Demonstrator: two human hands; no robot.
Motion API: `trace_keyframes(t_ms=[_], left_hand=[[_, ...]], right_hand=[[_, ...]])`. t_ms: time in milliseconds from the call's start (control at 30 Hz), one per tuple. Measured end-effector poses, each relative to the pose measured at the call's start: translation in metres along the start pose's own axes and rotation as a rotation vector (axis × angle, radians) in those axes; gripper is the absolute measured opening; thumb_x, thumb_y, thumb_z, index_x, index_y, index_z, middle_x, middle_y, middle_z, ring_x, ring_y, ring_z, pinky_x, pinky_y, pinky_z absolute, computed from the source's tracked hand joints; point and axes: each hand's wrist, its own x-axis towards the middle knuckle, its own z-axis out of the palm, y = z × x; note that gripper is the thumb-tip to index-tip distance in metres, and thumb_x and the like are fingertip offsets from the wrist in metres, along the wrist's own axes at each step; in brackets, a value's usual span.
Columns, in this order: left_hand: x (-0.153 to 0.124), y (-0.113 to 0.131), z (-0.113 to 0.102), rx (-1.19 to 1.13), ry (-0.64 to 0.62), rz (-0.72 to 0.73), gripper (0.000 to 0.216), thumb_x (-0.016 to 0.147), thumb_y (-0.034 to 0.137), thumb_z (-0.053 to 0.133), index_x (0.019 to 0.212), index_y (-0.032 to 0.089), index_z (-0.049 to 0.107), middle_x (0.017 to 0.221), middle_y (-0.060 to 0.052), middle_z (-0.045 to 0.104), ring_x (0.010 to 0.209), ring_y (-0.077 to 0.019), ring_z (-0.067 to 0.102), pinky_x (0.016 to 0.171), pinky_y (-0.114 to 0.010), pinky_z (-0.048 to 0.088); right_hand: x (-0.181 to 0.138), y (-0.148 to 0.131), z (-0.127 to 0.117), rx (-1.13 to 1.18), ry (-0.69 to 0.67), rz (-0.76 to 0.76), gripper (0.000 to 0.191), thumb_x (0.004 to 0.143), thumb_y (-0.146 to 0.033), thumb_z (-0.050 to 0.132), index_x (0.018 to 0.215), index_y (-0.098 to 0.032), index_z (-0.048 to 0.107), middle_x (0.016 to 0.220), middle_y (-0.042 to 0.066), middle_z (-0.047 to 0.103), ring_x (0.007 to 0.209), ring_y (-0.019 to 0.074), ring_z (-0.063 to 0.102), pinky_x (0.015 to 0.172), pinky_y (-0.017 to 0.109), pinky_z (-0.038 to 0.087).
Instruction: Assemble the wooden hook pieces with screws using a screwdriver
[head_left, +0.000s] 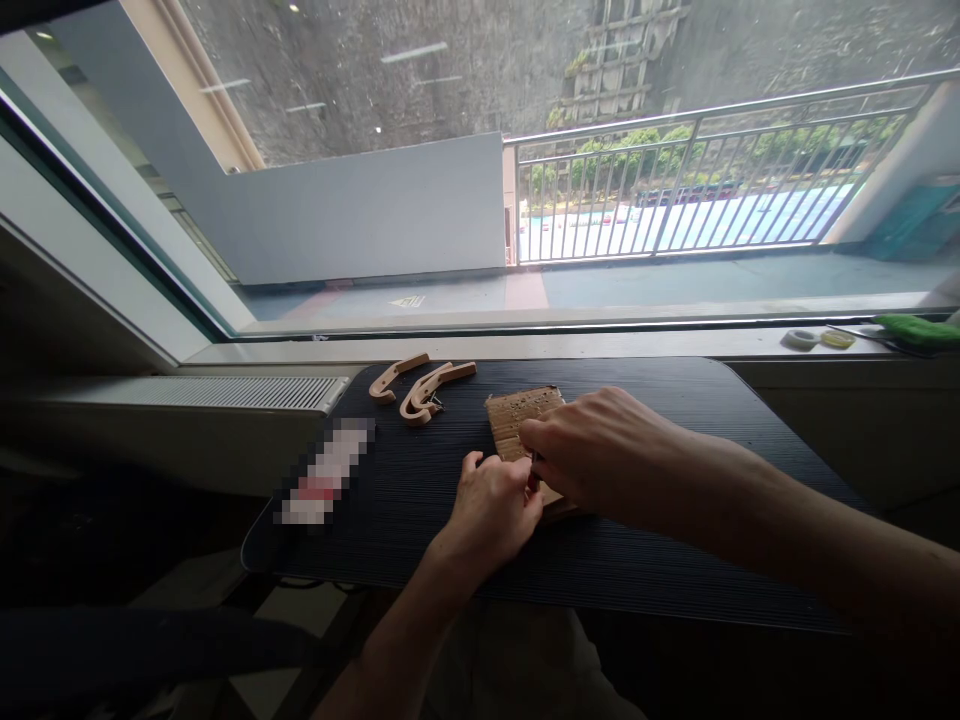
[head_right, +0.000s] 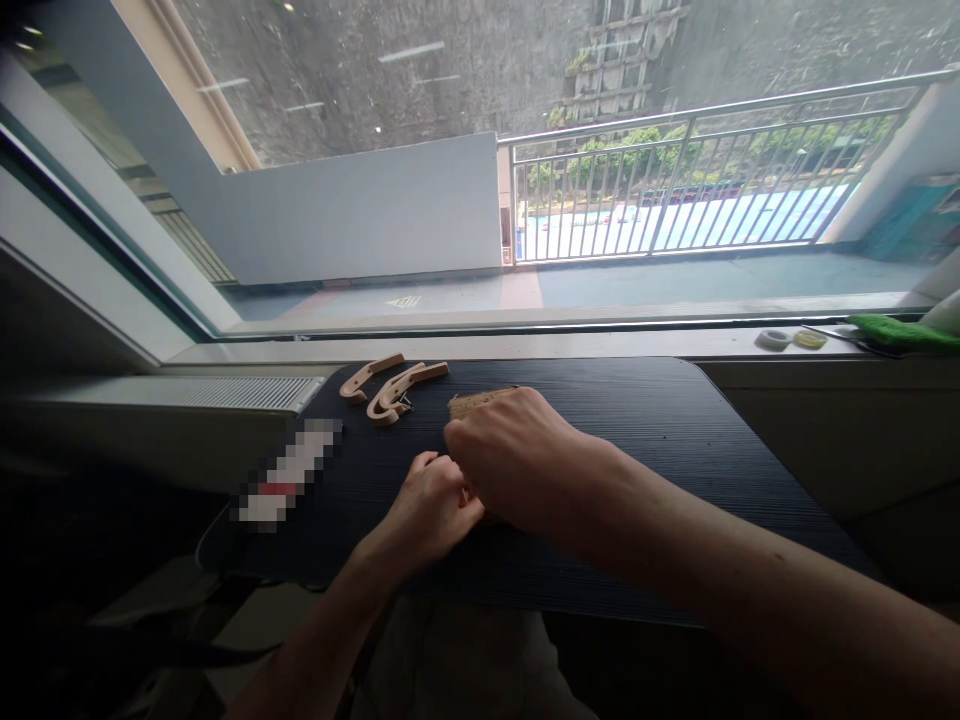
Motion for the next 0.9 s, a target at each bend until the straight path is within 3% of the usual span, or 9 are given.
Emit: trace_keyframes(t_ms=[133,333,733,900], left_hand=[[0.000,0.001,0.000,0.021,-0.028,0.004,0.018,0.083,0.024,0.047,0.077,0.020,0.063,0.080,-0.004,0.069,0.087,-0.0208,0.060,0.095,-0.042,0.033],[-0.001,0.001,-0.001,0.009,-0.025,0.002,0.017,0.082,0.021,0.047,0.072,0.018,0.061,0.077,-0.004,0.068,0.084,-0.0195,0.060,0.095,-0.041,0.034],[-0.001,-0.001,0.001,-0.004,0.007,0.004,0.013,0.082,0.022,0.049,0.078,0.019,0.061,0.078,-0.004,0.069,0.084,-0.0193,0.060,0.098,-0.041,0.032],[0.000,0.001,0.000,0.008,-0.027,-0.009,0.015,0.082,0.023,0.048,0.076,0.019,0.062,0.079,-0.005,0.069,0.088,-0.0210,0.061,0.097,-0.043,0.033]], right_hand=[[-0.003,-0.003,-0.002,0.036,-0.050,-0.083,0.012,0.073,-0.007,0.055,0.072,-0.017,0.062,0.076,0.004,0.063,0.061,0.0145,0.055,0.047,0.026,0.021],[0.001,-0.004,-0.008,0.032,-0.166,-0.021,0.012,0.075,-0.007,0.054,0.074,-0.016,0.062,0.072,0.003,0.063,0.058,0.0140,0.055,0.047,0.025,0.022],[0.002,0.000,0.001,-0.003,-0.100,0.048,0.006,0.079,-0.012,0.055,0.076,-0.015,0.060,0.064,0.004,0.061,0.061,0.0163,0.059,0.045,0.025,0.019],[-0.002,-0.001,-0.003,0.048,-0.069,-0.060,0.011,0.075,-0.009,0.054,0.075,-0.017,0.060,0.075,0.004,0.063,0.057,0.0126,0.053,0.047,0.025,0.021]])
